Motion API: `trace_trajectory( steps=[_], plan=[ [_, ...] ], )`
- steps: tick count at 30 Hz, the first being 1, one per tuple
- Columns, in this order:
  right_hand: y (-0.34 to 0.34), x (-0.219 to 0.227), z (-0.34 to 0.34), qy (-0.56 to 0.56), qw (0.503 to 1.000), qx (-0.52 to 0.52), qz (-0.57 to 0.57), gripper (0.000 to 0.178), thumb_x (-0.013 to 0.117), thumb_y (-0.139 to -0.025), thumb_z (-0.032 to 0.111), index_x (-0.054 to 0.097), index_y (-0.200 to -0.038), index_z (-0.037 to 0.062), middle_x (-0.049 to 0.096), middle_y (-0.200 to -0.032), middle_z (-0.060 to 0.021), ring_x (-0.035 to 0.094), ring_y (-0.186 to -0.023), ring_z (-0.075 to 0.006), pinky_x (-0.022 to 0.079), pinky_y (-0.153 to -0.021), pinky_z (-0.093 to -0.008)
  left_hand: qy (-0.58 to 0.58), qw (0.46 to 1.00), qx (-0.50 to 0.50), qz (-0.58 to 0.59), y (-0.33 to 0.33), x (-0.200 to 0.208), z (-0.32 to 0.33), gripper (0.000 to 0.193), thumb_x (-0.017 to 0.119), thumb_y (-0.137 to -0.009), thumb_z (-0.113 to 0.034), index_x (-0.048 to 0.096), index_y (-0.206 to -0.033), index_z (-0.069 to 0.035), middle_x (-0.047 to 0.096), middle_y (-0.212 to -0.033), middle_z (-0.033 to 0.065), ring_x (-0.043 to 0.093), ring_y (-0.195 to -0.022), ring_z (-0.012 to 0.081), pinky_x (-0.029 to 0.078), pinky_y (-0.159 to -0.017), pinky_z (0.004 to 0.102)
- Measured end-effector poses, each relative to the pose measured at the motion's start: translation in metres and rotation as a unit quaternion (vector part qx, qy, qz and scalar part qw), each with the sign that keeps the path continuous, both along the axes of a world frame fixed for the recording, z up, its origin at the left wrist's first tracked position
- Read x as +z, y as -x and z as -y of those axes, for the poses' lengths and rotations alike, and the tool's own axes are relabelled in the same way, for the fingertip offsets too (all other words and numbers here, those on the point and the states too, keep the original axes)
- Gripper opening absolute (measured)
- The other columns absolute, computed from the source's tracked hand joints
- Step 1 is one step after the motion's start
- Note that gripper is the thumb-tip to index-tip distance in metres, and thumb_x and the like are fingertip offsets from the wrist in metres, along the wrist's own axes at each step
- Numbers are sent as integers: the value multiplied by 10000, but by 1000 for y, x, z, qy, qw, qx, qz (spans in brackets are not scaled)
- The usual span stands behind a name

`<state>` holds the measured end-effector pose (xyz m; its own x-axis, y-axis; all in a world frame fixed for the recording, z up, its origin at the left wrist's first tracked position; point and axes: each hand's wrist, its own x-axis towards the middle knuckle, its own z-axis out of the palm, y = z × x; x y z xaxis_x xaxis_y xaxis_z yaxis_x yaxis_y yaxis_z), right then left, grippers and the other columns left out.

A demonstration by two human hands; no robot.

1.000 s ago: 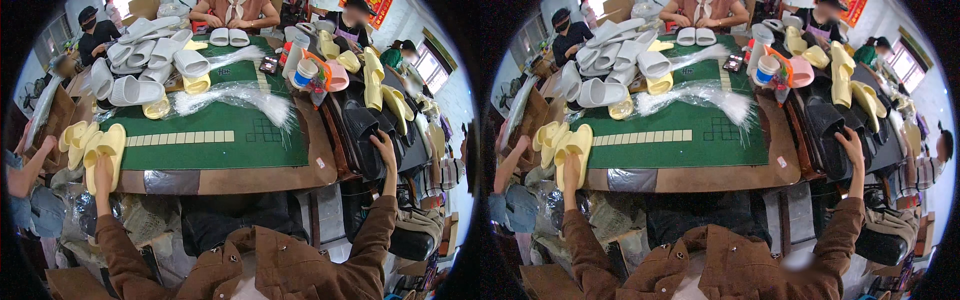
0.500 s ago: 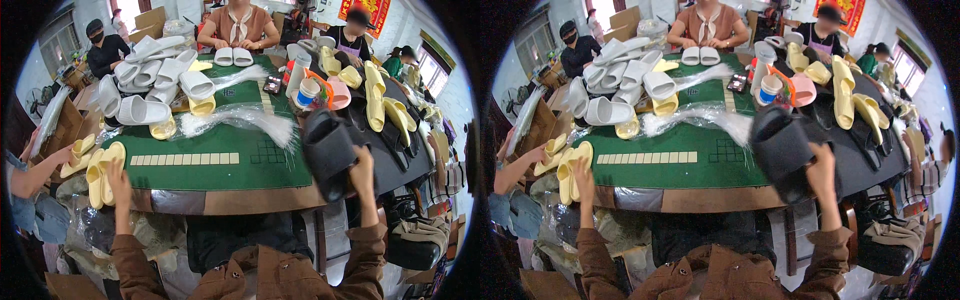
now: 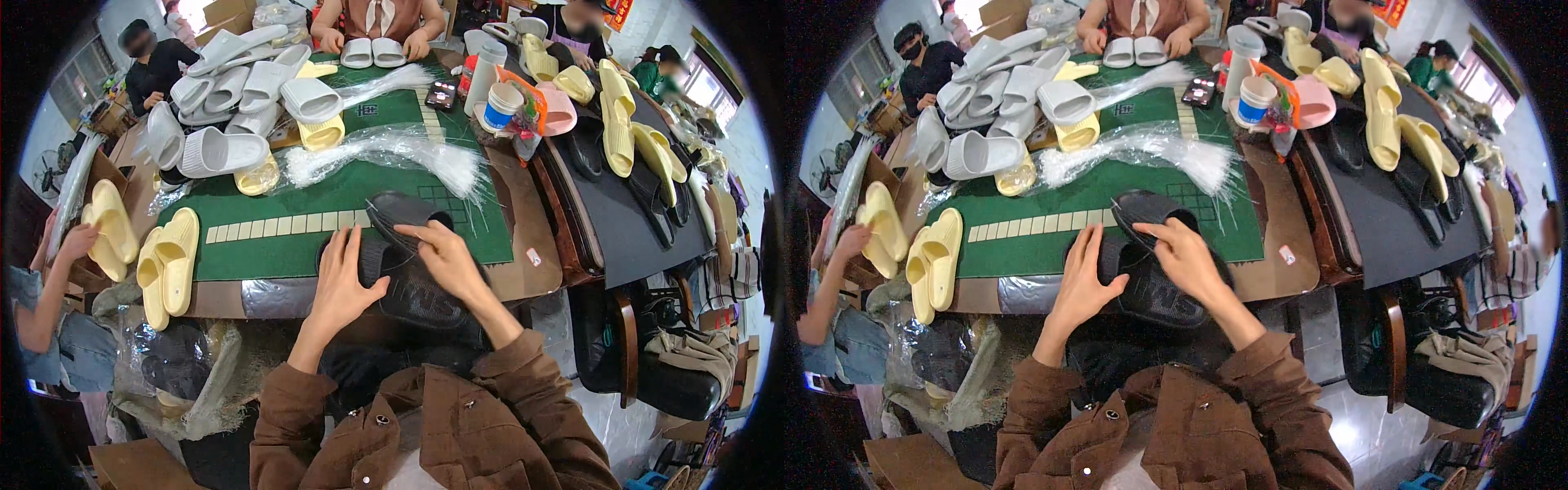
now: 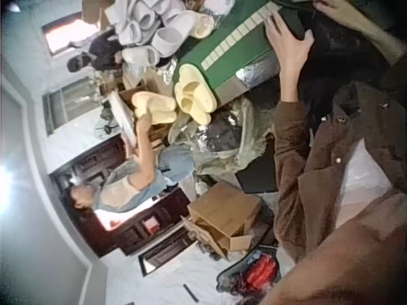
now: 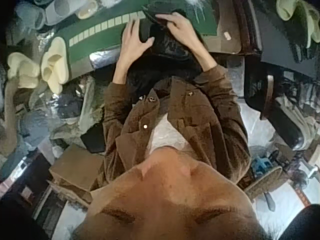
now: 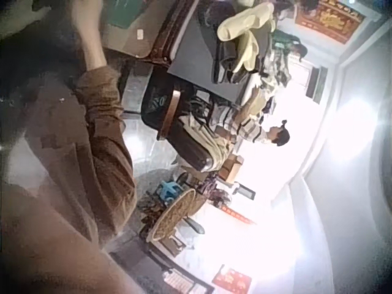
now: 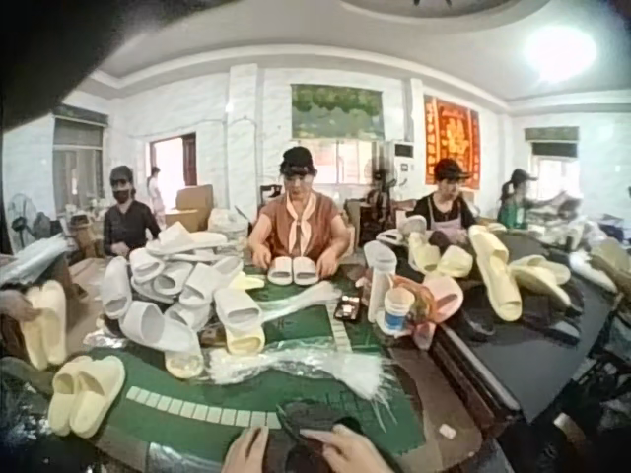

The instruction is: The person assembles plastic slide slippers by hand at a workbench. They repeatedly pick up pairs of slippers in yellow, black, and white, align the straps, and press the components together. The person handles multiple pairs sequentially, placing finished pairs aside on the table.

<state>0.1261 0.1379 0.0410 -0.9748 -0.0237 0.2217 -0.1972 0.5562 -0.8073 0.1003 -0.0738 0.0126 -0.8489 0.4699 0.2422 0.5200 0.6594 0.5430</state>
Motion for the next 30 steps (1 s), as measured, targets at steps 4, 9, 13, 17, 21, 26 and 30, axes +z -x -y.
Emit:
trace_trajectory(
  steps=[4, 9, 13, 17, 21, 26, 30],
  plan=[
    [10, -7, -32, -38, 998, -9, -44, 386, 510, -854, 2, 648, -1200, 103, 500, -758, -137, 554, -712, -302, 447, -671, -371, 124, 992, -11, -38, 17, 30, 10, 732, 642, -757, -154, 386, -1442, -141, 316, -1475, 242, 281, -1375, 418, 256, -1116, 484],
    [13, -27, -14, -61, 997, -26, -39, 358, 523, -886, 21, 653, -1205, 118, 492, -852, -182, 558, -795, -337, 452, -714, -402, 42, 997, -7, -62, 52, 1, 20, 644, 570, -774, 26, 456, -1386, -136, 433, -1362, 221, 385, -1291, 400, 310, -1077, 511],
    [11, -32, 28, 7, 999, -33, 8, 411, 484, -927, 28, 555, -1323, 112, 528, -927, -195, 562, -879, -355, 461, -800, -391, 22, 992, 28, -124, 44, -6, -17, 636, 635, -756, 8, 472, -1356, -126, 431, -1295, 176, 408, -1248, 363, 305, -1055, 553],
    [8, -36, 17, 87, 996, 10, -3, 431, 462, -942, 44, 482, -1372, 77, 528, -964, -189, 557, -933, -335, 438, -854, -373, 10, 990, 39, -133, 44, -11, -29, 627, 653, -767, -24, 468, -1357, -122, 425, -1305, 155, 409, -1241, 337, 270, -1057, 580],
    [-2, -18, -12, 117, 992, -27, -31, 457, 448, -862, -26, 545, -1298, 76, 496, -961, -93, 488, -848, -199, 414, -807, -283, -60, 992, -2, -114, 41, -3, -28, 638, 578, -767, 7, 456, -1380, -125, 399, -1383, 124, 333, -1337, 344, 196, -1109, 590],
    [-21, 46, -17, 429, 894, 40, 123, 400, 425, -867, 9, 563, -1242, 34, 456, -929, 11, 381, -681, -40, 319, -601, -171, -205, 967, -111, -99, 16, 16, -30, 568, 507, -779, -9, 490, -1346, -42, 462, -1402, 132, 324, -1384, 354, 229, -1149, 448],
    [-22, 56, 11, 445, 892, 59, 45, 356, 405, -1001, 106, 507, -1328, 9, 506, -844, 43, 356, -678, -17, 287, -580, -158, -443, 846, -225, 193, -34, 29, -64, 659, 524, -926, -90, 209, -1502, -43, 539, -1252, 187, 537, -1189, 295, 374, -1048, 415]
  ],
)
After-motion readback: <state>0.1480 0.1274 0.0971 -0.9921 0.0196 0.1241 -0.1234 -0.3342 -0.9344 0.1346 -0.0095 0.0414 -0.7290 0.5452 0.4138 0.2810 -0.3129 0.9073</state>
